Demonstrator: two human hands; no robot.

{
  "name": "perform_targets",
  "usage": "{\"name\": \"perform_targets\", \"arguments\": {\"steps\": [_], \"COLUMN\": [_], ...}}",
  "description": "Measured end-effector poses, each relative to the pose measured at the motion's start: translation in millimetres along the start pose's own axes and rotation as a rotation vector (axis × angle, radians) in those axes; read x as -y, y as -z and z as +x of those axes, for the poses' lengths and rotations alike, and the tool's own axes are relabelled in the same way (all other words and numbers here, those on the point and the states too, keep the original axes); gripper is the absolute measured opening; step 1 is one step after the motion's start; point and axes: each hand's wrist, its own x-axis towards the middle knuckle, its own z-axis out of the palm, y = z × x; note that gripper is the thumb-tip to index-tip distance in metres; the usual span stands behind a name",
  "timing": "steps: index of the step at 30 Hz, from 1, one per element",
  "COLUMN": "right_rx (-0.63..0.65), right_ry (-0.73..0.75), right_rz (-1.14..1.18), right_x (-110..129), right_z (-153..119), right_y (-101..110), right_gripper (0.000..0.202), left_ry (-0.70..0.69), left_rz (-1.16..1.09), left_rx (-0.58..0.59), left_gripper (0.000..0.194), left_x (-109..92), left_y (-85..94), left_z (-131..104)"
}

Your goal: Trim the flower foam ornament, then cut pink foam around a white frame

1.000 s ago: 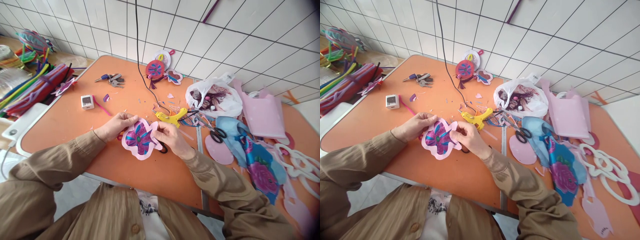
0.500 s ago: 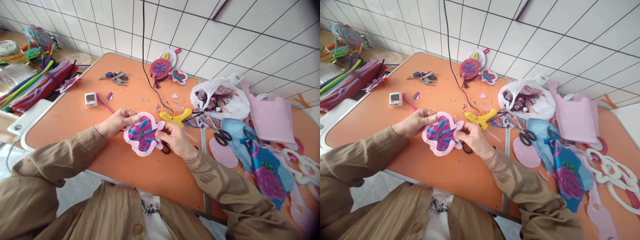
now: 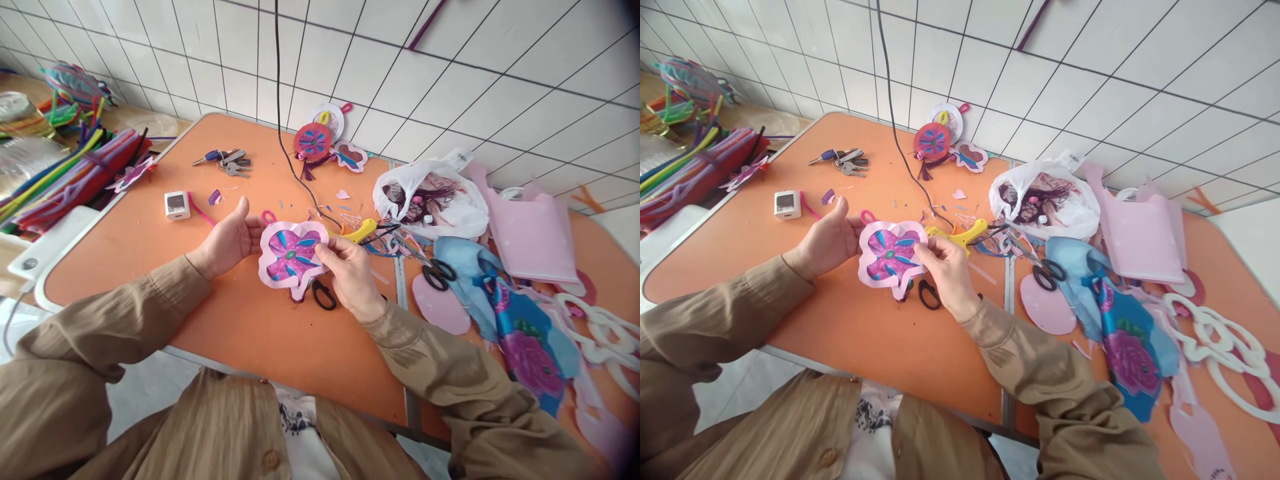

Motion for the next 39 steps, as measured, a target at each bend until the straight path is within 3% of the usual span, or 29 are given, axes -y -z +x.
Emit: {"name": "perform_targets", "arguments": {"steps": [5,10,14,22,27,31,37,39], "right_rx": [-0.079,0.01,0.05,0.086,0.122,0.175,0.207,0.173], "right_ry": [-0.035,-0.057,0.0,-0.044,0.028,0.078,0.112,0.199], "right_rz": [0.115,0.143,0.072,-0.015,-0.127,-0.225,-0.247,-0.276], "right_x": [-6,1,6,4,10,17,17,18], "right_z": [0,-1,3,6,2,-3,-5,-6], "right_y": [0,1,4,6,5,3,3,2], "right_gripper": [0.031,0.034,0.03,0.03,0.025,0.024,0.022,0.02], "left_ry": [-0.044,-0.063,-0.058,-0.003,-0.109,-0.099,-0.068,-0.102], "left_rz": [0.035,0.142,0.26,0.109,0.211,0.227,0.17,0.235], "left_rx": [0.049,-0.013,0.041,0.069,0.082,0.02,0.02,0.009], "left_gripper": [0.057,0.052,0.055,0.054,0.044,0.046,0.05,0.052], "left_x": [8,12,9,10,6,5,5,5], "left_y": [-10.3,-18.5,-17.6,-17.1,-18.5,-24.8,-30.9,-31.9], "left_z": [-9,-14,-14,-13,-13,-15,-19,-20]}}
